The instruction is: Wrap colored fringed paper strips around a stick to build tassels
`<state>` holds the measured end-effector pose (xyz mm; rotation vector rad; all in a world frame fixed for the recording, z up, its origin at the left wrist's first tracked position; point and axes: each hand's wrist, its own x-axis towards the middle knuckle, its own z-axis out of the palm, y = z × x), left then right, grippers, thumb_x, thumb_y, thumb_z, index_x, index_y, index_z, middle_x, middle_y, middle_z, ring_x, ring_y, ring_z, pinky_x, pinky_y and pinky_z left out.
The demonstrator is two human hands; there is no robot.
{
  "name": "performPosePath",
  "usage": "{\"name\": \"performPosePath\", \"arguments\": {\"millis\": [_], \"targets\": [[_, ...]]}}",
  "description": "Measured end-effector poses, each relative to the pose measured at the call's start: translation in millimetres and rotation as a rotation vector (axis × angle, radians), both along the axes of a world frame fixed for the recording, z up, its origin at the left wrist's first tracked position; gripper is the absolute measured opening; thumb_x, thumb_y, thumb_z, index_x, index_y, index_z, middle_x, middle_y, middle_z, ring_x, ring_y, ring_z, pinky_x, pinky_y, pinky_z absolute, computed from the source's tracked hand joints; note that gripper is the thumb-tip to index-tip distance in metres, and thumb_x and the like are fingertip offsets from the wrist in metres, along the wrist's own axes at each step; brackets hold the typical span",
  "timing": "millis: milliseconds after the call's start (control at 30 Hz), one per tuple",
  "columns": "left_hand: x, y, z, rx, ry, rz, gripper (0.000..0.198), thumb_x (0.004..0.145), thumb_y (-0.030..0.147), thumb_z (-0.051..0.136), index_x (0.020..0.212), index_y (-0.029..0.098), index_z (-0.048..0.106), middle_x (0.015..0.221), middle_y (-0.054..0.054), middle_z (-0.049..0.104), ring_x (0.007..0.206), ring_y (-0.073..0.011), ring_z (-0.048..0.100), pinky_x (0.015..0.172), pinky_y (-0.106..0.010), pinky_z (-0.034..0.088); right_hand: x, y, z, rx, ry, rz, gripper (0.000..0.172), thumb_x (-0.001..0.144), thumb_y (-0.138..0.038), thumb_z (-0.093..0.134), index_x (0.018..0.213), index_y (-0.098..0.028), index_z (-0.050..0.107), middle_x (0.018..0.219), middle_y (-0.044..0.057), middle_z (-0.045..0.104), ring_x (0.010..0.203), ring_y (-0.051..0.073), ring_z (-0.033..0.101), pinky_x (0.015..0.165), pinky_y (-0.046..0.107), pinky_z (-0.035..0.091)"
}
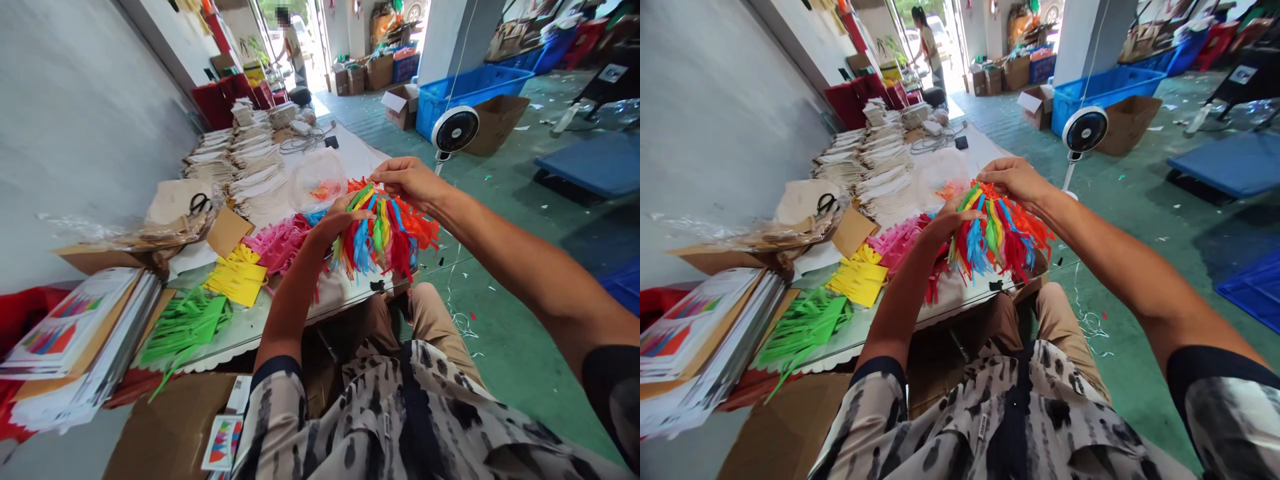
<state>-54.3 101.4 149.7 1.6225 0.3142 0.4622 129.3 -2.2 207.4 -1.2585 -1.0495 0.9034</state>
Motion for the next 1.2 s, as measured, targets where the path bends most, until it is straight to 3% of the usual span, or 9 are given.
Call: {"name": "performPosePath", "arguments": {"millis": [367, 733, 1200], "targets": [[0, 3, -2.4, -0.061, -0.004, -0.048, 0.074, 0.074, 0.043, 0.09, 0.142, 0.02, 0.073, 0.118, -0.011, 0.085, 0.113, -0.0345, 0.082, 0.101, -0.044, 0.067, 6, 5, -6.4, 0.001, -0.002, 0.009, 0.031, 0.083, -0.031, 0.097, 0.076, -0.021, 0.068, 0.059, -0.005, 0.052, 0.053, 0.008, 0.036, 0.05, 0.028, 0.028], [-3, 7, -3.7, 0.0, 0.002, -0.044, 0.066, 0.074, 0.047, 0.091, 0.133, 0.019, 0.076, 0.118, -0.014, 0.085, 0.115, -0.0391, 0.082, 0.096, -0.048, 0.069, 6, 9, -10.3, -0.008, -0.004, -0.008, 0.029, 0.08, -0.033, 0.098, 0.076, -0.021, 0.072, 0.058, -0.004, 0.053, 0.054, 0.009, 0.036, 0.05, 0.027, 0.027], [-6, 10, -5.5, -0.088, 0.019, -0.113, 0.068, 0.07, 0.045, 0.091, 0.131, 0.018, 0.078, 0.119, -0.014, 0.085, 0.118, -0.0384, 0.081, 0.102, -0.047, 0.066, 5, 6, -9.9, -0.007, 0.009, -0.014, 0.027, 0.083, -0.027, 0.096, 0.075, -0.02, 0.071, 0.059, -0.004, 0.053, 0.053, 0.007, 0.036, 0.05, 0.027, 0.027]]}}
